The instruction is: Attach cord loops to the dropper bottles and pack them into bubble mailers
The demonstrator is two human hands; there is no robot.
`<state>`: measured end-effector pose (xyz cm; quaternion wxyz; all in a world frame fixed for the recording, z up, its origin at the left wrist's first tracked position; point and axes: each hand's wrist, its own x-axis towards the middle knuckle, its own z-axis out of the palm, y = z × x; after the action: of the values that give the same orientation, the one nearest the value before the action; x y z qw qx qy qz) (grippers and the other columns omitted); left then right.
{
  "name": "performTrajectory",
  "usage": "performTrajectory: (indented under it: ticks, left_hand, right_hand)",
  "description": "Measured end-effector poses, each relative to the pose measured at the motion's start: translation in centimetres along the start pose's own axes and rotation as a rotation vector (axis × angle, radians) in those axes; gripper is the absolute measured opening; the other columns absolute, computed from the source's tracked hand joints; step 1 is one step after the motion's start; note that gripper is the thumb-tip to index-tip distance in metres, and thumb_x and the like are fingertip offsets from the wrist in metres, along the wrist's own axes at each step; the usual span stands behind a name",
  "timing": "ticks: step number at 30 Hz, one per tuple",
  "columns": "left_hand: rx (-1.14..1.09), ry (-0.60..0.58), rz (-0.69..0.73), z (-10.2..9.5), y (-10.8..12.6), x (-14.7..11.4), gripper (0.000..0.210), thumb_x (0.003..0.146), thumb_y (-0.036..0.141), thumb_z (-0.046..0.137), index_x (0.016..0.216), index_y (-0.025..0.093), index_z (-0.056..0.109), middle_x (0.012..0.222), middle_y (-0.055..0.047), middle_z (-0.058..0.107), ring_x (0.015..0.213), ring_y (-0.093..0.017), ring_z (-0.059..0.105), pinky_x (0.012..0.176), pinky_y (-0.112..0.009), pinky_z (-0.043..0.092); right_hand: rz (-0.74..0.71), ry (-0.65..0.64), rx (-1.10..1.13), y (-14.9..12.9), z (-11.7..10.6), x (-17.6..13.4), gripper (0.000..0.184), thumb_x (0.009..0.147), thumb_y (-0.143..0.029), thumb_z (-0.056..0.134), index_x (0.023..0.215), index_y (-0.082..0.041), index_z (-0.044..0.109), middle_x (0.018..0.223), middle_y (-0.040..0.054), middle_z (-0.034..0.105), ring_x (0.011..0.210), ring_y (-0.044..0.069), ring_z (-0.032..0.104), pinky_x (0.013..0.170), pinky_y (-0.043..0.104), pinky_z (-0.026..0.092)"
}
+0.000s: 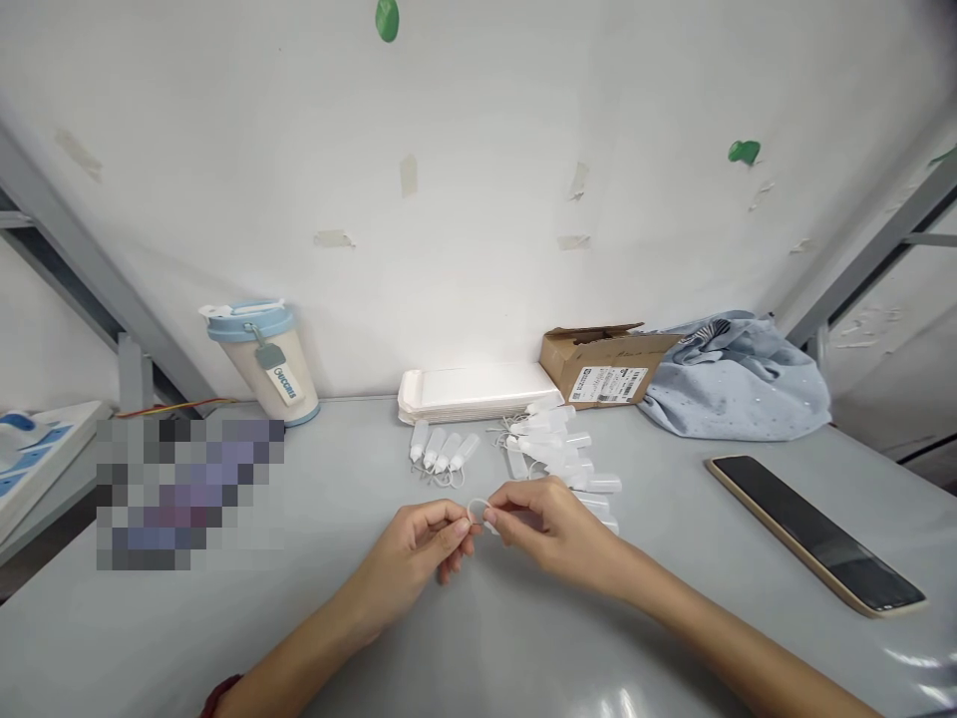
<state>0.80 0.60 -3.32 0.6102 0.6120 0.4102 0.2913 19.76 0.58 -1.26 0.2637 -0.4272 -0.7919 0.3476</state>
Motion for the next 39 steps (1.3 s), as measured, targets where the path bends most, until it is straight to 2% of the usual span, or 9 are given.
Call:
performTrajectory:
  ticks: [6, 10, 20, 28, 35, 39]
  left_hand:
    - [0.028, -0.005, 0.002, 0.1, 0.0, -0.1, 0.030, 0.082, 0.041, 0.050, 0.068, 0.015, 0.054, 0.062, 0.002, 0.050, 0.055, -0.009, 0.044, 0.056, -0.022, 0.038]
    - [0.079, -0.008, 0.002, 0.2, -0.5, -0.1, 0.028, 0.083, 0.039, 0.048, 0.069, 0.016, 0.054, 0.064, 0.002, 0.051, 0.055, -0.009, 0.043, 0.056, -0.022, 0.038]
    - [0.182, -0.014, 0.008, 0.7, -1.6, -0.2, 0.029, 0.084, 0.039, 0.042, 0.068, 0.017, 0.050, 0.064, 0.002, 0.050, 0.054, -0.010, 0.041, 0.054, -0.022, 0.034]
    - [0.394, 0.020, 0.032, 1.4, -1.5, -0.7, 0.025, 0.084, 0.030, 0.037, 0.066, 0.018, 0.049, 0.057, 0.004, 0.040, 0.053, -0.012, 0.036, 0.052, -0.023, 0.028]
    - [0.397, 0.023, 0.052, 1.5, -1.3, -0.6, 0.024, 0.084, 0.026, 0.038, 0.066, 0.017, 0.051, 0.057, 0.004, 0.041, 0.054, -0.012, 0.038, 0.053, -0.023, 0.029]
    - [0.293, -0.025, 0.013, 1.3, -1.1, -0.4, 0.009, 0.076, 0.023, 0.051, 0.077, 0.017, 0.058, 0.064, 0.003, 0.051, 0.058, -0.011, 0.043, 0.057, -0.022, 0.034]
  right_hand:
    - [-0.001, 0.000, -0.026, -0.2, 0.1, -0.1, 0.021, 0.087, -0.023, 0.046, 0.076, -0.015, 0.061, 0.061, -0.0025, 0.054, 0.054, 0.008, 0.043, 0.049, 0.019, 0.031]
    - [0.007, 0.005, -0.053, 0.0, 0.4, -0.2, 0.019, 0.087, -0.022, 0.046, 0.079, -0.016, 0.063, 0.065, -0.0005, 0.059, 0.055, 0.009, 0.046, 0.051, 0.020, 0.033]
    - [0.024, 0.043, -0.066, 0.7, 1.9, 0.0, 0.017, 0.087, -0.025, 0.045, 0.085, -0.017, 0.060, 0.062, -0.0007, 0.062, 0.052, 0.010, 0.050, 0.051, 0.020, 0.035]
    - [0.004, 0.045, -0.102, 0.8, 2.7, -0.2, 0.022, 0.093, -0.028, 0.037, 0.087, -0.018, 0.056, 0.057, -0.0025, 0.060, 0.048, 0.011, 0.051, 0.051, 0.022, 0.036]
    - [-0.006, 0.004, -0.091, 0.5, 2.4, -0.3, 0.031, 0.096, -0.031, 0.028, 0.078, -0.019, 0.051, 0.065, -0.0009, 0.060, 0.055, 0.011, 0.050, 0.056, 0.023, 0.037]
    - [0.064, 0.043, -0.070, 0.6, 1.4, -0.1, 0.031, 0.095, -0.036, 0.030, 0.082, -0.019, 0.052, 0.059, -0.0031, 0.050, 0.053, 0.012, 0.047, 0.053, 0.023, 0.037]
